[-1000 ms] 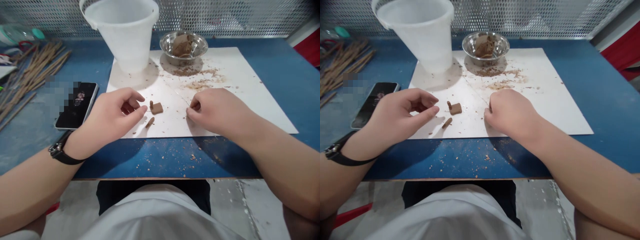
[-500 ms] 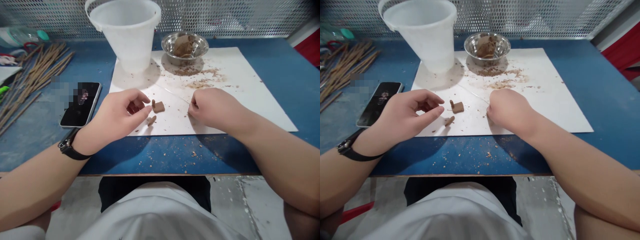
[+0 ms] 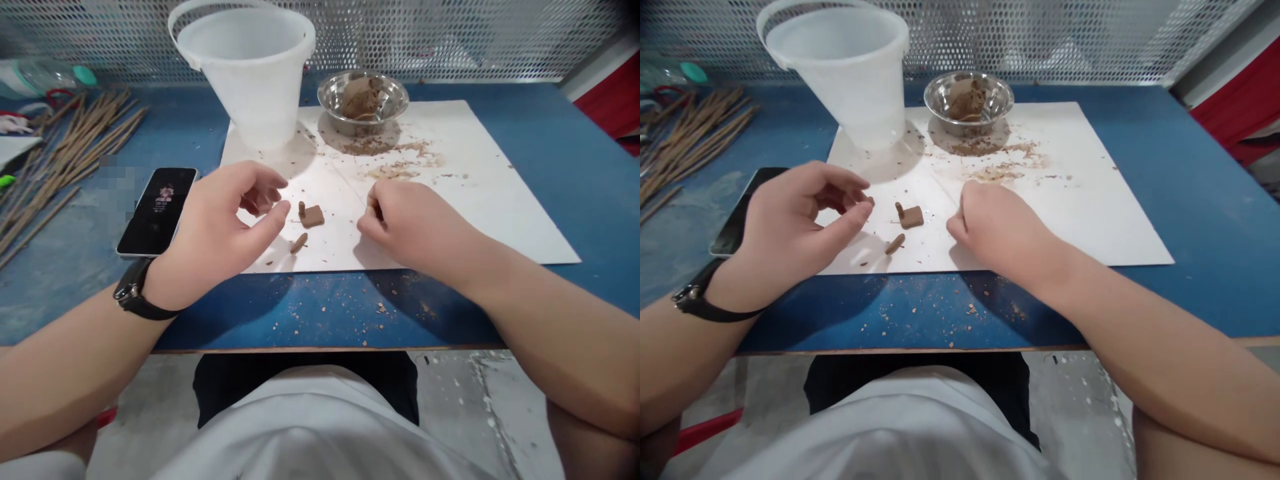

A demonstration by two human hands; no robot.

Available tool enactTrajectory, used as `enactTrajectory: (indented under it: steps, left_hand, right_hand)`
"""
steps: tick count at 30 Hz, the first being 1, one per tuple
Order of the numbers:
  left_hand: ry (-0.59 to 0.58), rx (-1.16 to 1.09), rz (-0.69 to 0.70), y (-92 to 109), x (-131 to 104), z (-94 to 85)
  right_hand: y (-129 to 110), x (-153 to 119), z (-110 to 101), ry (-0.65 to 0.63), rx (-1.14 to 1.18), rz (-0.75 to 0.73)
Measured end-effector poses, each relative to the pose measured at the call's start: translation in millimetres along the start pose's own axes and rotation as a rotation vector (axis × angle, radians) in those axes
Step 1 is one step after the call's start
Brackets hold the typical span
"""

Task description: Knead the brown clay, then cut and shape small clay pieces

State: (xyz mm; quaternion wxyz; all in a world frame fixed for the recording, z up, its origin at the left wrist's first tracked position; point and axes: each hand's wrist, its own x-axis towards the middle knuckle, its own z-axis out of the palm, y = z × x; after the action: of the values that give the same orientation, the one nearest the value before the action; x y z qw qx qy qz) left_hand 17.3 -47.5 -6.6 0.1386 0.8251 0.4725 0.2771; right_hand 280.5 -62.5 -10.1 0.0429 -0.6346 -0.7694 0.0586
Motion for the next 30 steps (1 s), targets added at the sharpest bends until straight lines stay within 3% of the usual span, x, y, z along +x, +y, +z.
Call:
enactTrajectory:
  steps: [2, 4, 8, 11, 13, 20, 30]
  left_hand:
    - [0.044, 0.067, 0.082, -1.2, -0.9, -3.2]
    - [0.016, 0.111, 0.209, -2.8, 0.0, -5.6]
    - [-0.233, 0.070, 0.419, -6.8, 5.6, -5.7]
    - [-0.443, 0.108, 0.340, -8.9, 9.8, -4.4]
    - [-0.494, 0.133, 0.287, -9.8, 11.7, -4.2]
    - [-0.485, 0.086, 0.247, -13.6, 12.7, -2.3]
    - [-0.486, 0.089, 0.230, -16.3, 12.5, -1.3]
  right_hand:
    - [-11.7, -12.1, 3.3, 0.005, 0.041, -0.067]
    - [-23.2, -22.6, 8.1, -0.048, 0.058, -0.162]
    - [-36.2, -32.4, 17.8, -0.146, 0.050, -0.292]
    - [-35.9, -33.3, 22.3, -0.148, 0.056, -0.330]
    - [-33.5, -33.9, 24.1, -0.132, 0.066, -0.370]
    - [-27.5, -35.6, 26.3, -0.068, 0.054, -0.531]
    - [-27.5, -31.0, 22.6, -0.097, 0.037, -0.556]
